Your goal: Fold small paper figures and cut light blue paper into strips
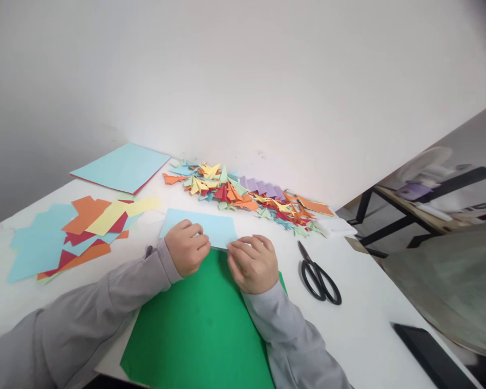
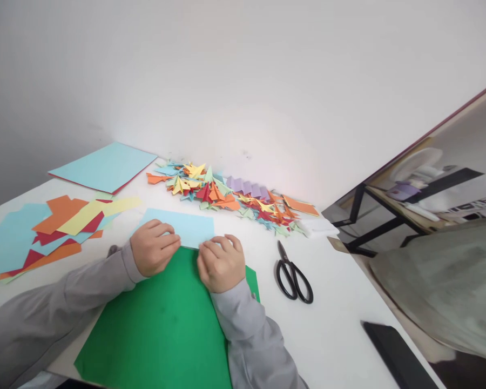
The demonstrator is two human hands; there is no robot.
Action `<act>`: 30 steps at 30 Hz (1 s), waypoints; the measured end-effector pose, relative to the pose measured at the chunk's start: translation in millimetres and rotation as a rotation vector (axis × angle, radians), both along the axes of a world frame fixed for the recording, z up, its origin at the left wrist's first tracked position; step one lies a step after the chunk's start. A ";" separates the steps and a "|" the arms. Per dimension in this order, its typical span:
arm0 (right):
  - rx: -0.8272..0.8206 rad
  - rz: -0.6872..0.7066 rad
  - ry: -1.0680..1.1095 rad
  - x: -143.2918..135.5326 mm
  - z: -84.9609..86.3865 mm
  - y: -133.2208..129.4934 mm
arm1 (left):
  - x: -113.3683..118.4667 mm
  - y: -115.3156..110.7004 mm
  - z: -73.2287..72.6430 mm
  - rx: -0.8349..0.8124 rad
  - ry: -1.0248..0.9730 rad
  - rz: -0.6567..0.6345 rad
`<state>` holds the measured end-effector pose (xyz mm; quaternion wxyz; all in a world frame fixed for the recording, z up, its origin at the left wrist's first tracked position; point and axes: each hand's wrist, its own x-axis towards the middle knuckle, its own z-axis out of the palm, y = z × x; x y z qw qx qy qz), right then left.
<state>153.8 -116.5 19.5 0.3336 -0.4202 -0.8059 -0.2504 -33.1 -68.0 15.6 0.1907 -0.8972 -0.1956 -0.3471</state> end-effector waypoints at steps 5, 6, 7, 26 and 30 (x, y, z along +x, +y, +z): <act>0.086 -0.168 0.082 22.5 -7.8 9.9 | -16.8 12.9 13.3 0.073 -0.028 0.073; 0.098 -0.215 0.097 27.4 -10.0 11.9 | -20.1 15.3 16.0 0.101 -0.039 0.094; 0.111 -0.259 0.107 31.4 -11.6 13.4 | -23.0 17.3 18.3 0.130 -0.054 0.112; 0.068 -0.133 0.237 17.3 -9.7 8.8 | -42.1 34.8 18.8 0.165 -0.079 0.138; 0.050 -0.146 0.550 18.5 -9.3 8.9 | -58.8 47.2 17.9 0.060 -0.181 0.338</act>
